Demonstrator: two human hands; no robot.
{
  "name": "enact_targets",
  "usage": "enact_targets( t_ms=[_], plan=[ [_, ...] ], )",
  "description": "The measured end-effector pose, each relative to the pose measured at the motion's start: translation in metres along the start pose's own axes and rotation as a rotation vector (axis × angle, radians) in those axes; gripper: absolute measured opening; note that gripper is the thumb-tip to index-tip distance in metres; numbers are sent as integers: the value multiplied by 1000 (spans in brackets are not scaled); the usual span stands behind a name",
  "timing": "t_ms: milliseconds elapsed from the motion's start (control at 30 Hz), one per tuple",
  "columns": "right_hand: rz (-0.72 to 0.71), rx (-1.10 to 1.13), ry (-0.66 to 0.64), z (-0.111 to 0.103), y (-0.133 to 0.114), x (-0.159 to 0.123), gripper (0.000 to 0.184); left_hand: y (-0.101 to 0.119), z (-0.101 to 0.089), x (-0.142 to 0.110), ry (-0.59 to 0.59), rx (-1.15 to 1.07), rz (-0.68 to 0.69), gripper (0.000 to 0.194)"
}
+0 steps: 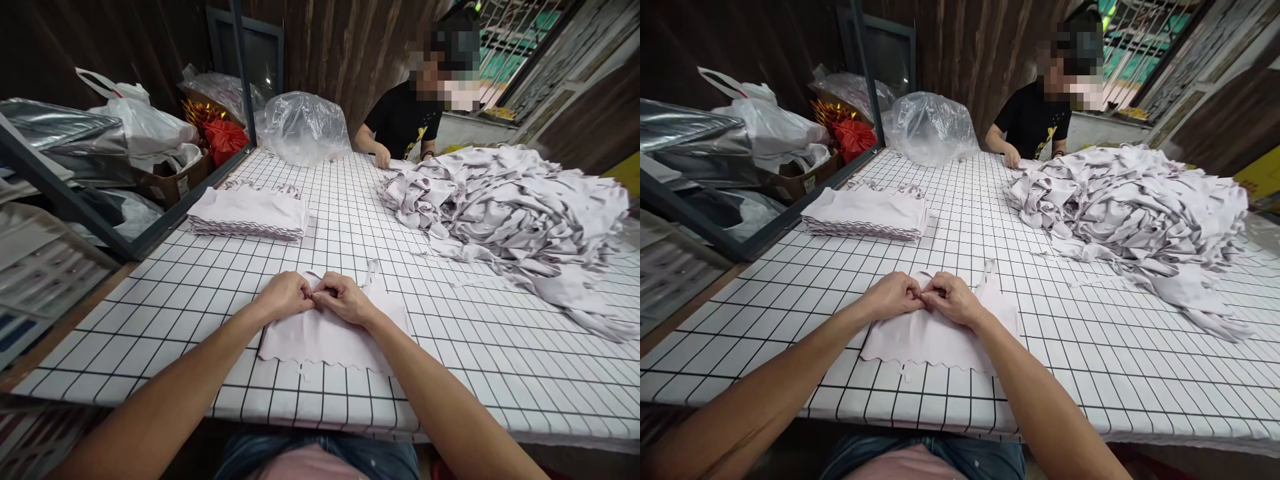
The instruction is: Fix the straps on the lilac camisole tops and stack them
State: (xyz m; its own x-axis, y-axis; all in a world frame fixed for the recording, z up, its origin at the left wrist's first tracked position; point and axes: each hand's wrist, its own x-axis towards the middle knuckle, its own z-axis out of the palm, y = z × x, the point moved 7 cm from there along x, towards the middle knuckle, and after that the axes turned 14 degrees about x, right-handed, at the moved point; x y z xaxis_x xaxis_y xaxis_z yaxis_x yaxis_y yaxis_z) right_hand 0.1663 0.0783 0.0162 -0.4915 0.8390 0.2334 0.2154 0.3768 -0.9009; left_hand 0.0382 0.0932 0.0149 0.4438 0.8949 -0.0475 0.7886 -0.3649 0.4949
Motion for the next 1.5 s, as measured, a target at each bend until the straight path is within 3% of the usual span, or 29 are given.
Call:
enact_targets(
  t_ms=[267,567,933,1500],
  plan=[
    [-14,-45,-73,0,-5,1,11,-1,3,-1,-48,34,-34,12],
    [4,7,-35,0,-1,0,13,1,2,-1,-17,42,-65,13],
    [-12,-35,-45,0,-7,0,9,8,-2,-5,-120,143,-86,9],
    [-31,-119,-126,0,-11,-1,12,9,-1,-5,-86,156,-55,9]
  ],
)
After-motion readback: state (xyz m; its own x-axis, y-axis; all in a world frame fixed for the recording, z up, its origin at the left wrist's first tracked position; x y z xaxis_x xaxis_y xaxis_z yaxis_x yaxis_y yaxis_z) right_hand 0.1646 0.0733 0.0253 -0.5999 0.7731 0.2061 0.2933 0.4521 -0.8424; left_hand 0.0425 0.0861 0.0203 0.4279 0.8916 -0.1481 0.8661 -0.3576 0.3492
